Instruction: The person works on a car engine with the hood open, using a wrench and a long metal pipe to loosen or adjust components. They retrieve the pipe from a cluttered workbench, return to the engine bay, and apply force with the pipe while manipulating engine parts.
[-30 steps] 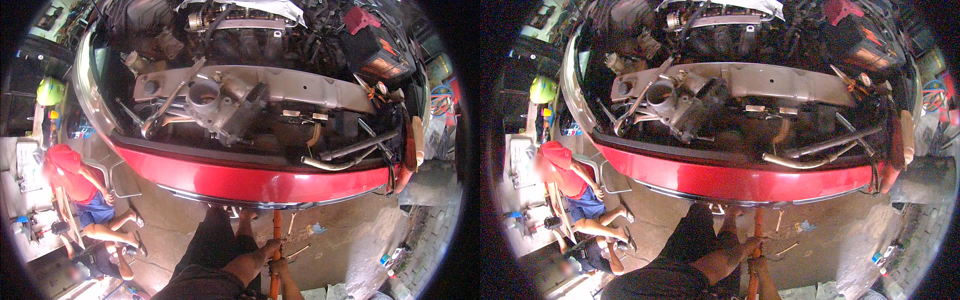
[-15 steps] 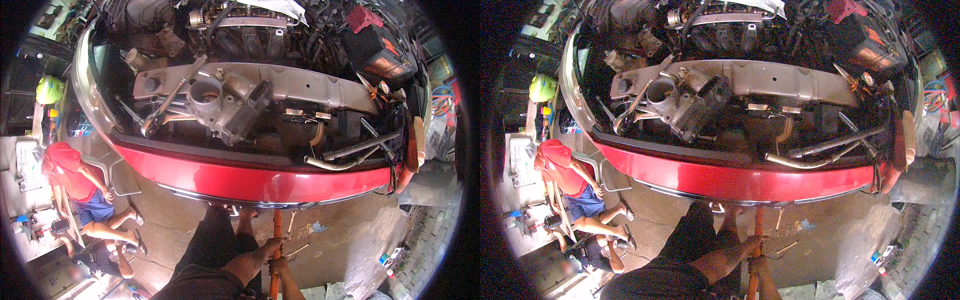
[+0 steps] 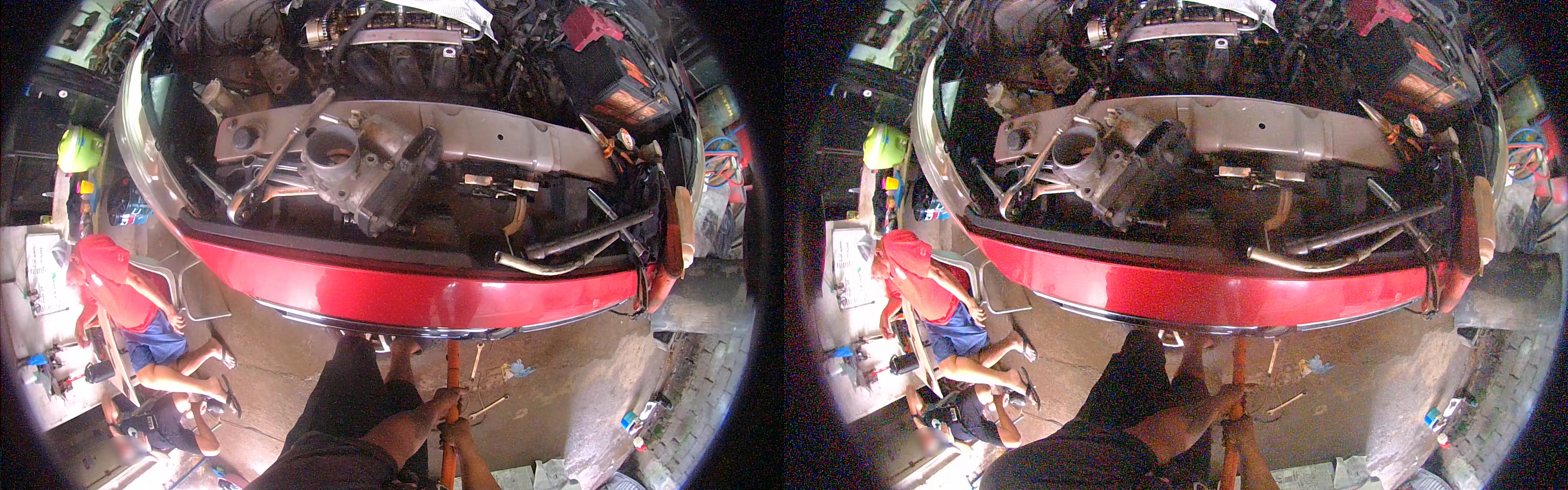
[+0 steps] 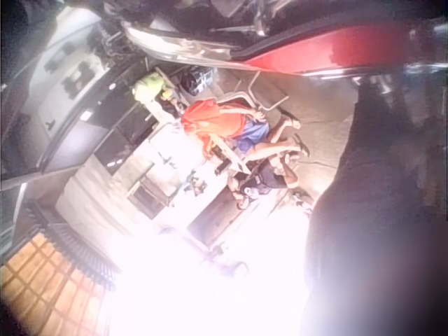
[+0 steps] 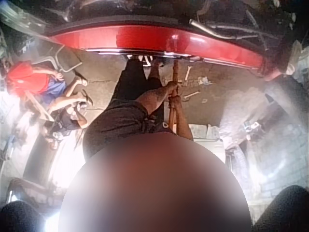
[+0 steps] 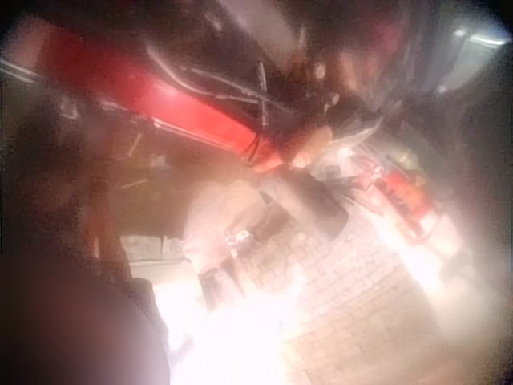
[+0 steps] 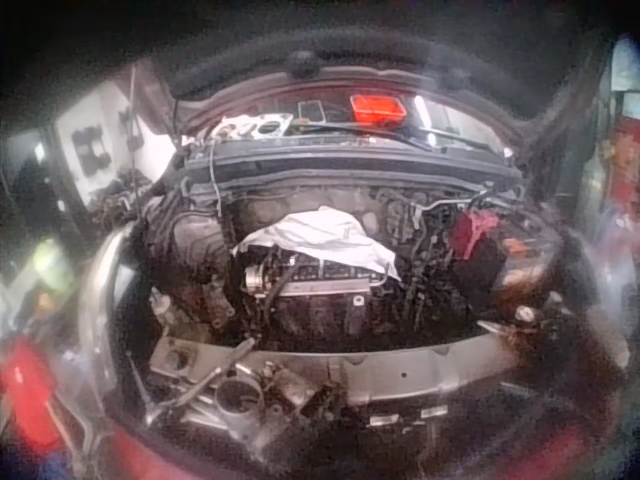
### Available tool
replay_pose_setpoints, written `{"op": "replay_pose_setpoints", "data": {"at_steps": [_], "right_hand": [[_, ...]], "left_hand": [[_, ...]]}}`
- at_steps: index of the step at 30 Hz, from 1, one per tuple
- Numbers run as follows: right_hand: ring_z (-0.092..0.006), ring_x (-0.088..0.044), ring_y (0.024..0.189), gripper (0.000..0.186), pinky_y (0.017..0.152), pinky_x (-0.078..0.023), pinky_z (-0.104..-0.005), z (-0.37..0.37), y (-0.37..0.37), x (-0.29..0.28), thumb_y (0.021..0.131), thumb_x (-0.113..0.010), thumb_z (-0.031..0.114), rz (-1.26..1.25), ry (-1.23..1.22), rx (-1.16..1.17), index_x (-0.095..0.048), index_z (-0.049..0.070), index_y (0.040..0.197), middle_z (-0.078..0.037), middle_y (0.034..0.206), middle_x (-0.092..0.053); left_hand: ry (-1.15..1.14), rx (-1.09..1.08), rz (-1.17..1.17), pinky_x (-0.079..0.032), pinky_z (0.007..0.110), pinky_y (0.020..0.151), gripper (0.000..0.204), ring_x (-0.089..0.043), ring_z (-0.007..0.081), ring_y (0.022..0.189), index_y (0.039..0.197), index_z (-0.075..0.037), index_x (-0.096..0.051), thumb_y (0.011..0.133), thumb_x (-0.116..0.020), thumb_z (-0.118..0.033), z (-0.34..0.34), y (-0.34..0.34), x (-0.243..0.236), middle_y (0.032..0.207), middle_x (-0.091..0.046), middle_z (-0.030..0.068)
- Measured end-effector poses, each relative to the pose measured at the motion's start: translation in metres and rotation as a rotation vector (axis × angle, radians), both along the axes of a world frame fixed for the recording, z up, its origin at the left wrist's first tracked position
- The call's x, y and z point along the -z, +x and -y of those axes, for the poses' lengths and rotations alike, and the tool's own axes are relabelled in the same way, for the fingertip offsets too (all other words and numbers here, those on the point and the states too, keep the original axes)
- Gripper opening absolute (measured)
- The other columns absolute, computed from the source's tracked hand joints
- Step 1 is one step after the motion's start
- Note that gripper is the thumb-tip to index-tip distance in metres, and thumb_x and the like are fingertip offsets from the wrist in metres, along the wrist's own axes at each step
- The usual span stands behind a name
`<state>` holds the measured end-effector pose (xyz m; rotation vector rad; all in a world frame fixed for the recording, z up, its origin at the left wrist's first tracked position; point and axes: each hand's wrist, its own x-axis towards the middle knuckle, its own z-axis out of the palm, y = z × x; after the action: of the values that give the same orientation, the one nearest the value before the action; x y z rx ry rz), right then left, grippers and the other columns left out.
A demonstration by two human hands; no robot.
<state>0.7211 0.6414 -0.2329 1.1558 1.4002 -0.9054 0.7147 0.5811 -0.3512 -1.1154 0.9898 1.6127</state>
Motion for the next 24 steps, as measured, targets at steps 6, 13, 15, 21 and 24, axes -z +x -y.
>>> {"op": "replay_pose_setpoints", "data": {"at_steps": [6,13,15,21,24], "right_hand": [[-0.0242,-0.060,0.048,0.013,0.045,-0.051,-0.0392,-0.015,0.007,0.013,0.083,-0.070,0.007,0.003,-0.123,0.104,-0.060,-0.001,0.082,-0.011,0.061,-0.060],[-0.0223,-0.056,0.045,0.014,0.043,-0.049,-0.0367,-0.031,-0.003,0.008,0.081,-0.072,0.007,0.107,-0.287,0.173,-0.059,0.001,0.085,-0.008,0.059,-0.056],[-0.0223,-0.056,0.045,0.015,0.044,-0.048,-0.0363,-0.031,0.000,0.008,0.081,-0.072,0.007,0.105,-0.298,0.265,-0.059,0.001,0.086,-0.007,0.059,-0.056],[-0.0231,-0.058,0.047,0.013,0.045,-0.049,-0.0360,-0.024,0.006,0.017,0.081,-0.070,0.004,0.125,-0.233,0.056,-0.060,-0.001,0.088,-0.009,0.064,-0.059],[-0.0241,-0.061,0.050,0.015,0.048,-0.052,-0.0372,-0.023,0.000,0.012,0.080,-0.071,0.005,0.103,-0.258,0.058,-0.061,-0.003,0.089,-0.010,0.066,-0.061]], "left_hand": [[-0.013,0.028,0.059,-0.043,0.035,0.045,0.023,-0.052,0.0181,0.047,0.077,-0.011,-0.058,0.093,-0.065,-0.026,0.005,-0.012,-0.015,0.058,-0.051,0.0014],[-0.029,0.058,0.076,-0.043,0.035,0.046,0.020,-0.053,0.0183,0.048,0.080,-0.010,-0.061,0.093,-0.063,-0.025,0.000,-0.012,-0.017,0.059,-0.052,0.0018],[-0.034,0.066,0.079,-0.044,0.035,0.046,0.020,-0.054,0.0183,0.049,0.081,-0.009,-0.062,0.093,-0.063,-0.024,0.001,-0.012,-0.018,0.059,-0.053,0.0019],[-0.052,0.082,0.086,-0.044,0.035,0.046,0.019,-0.055,0.0185,0.050,0.083,-0.008,-0.065,0.093,-0.062,-0.023,0.000,-0.012,-0.018,0.060,-0.054,0.0023],[-0.067,0.093,0.094,-0.045,0.035,0.047,0.019,-0.055,0.0186,0.051,0.085,-0.007,-0.066,0.093,-0.061,-0.023,-0.001,-0.013,-0.018,0.061,-0.054,0.0025]]}}
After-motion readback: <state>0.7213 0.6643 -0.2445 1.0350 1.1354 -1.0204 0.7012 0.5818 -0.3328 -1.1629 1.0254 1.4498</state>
